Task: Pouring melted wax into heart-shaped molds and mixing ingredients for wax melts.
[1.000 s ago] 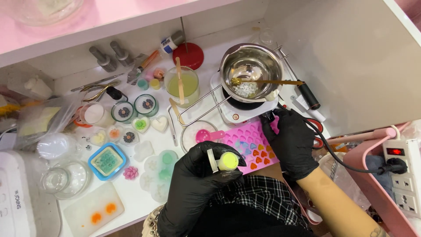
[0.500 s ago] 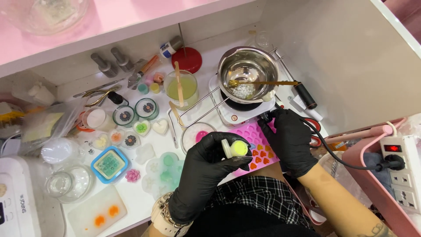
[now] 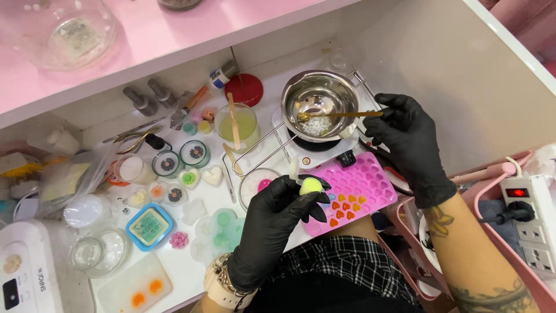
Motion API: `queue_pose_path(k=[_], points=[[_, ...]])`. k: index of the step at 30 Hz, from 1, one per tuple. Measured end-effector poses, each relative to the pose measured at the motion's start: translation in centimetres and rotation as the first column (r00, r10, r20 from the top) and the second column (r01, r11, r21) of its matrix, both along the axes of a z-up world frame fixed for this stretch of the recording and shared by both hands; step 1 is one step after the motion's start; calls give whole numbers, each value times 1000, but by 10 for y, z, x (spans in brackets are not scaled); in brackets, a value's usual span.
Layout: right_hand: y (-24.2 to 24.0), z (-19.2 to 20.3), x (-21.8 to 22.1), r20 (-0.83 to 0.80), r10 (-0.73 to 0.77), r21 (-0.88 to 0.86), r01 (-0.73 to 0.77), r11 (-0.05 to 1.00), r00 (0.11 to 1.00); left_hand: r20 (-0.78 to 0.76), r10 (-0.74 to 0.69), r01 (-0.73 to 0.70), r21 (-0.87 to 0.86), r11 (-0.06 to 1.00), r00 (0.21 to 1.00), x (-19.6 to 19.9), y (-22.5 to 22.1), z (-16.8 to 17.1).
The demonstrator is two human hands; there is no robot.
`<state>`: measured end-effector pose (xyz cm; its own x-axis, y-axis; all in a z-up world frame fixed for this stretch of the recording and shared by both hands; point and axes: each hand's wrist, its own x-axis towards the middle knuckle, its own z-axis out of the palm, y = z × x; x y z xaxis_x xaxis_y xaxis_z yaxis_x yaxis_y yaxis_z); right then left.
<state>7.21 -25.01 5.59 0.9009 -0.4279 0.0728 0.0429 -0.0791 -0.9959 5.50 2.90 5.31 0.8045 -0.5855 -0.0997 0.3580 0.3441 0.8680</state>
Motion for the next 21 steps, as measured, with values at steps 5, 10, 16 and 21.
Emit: queue_pose_path(k=[5,10,16,21], points=[[9,19,20,-20,36,-152,-39,988,999,21,15,-16,31,999,1000,-2,-1,5],[29,22,40,71,217,-145,-206,968,973,7,16,-16,-13,1000,1000,-2,0,-5],[30,45,-2,246,306,-749,-20,662,920,-31,18,-17,28,999,999,1,6,4],[12,36,-23,265,131,-381,-21,924,955,-71,19,-20,-21,1000,997,3,2,8]])
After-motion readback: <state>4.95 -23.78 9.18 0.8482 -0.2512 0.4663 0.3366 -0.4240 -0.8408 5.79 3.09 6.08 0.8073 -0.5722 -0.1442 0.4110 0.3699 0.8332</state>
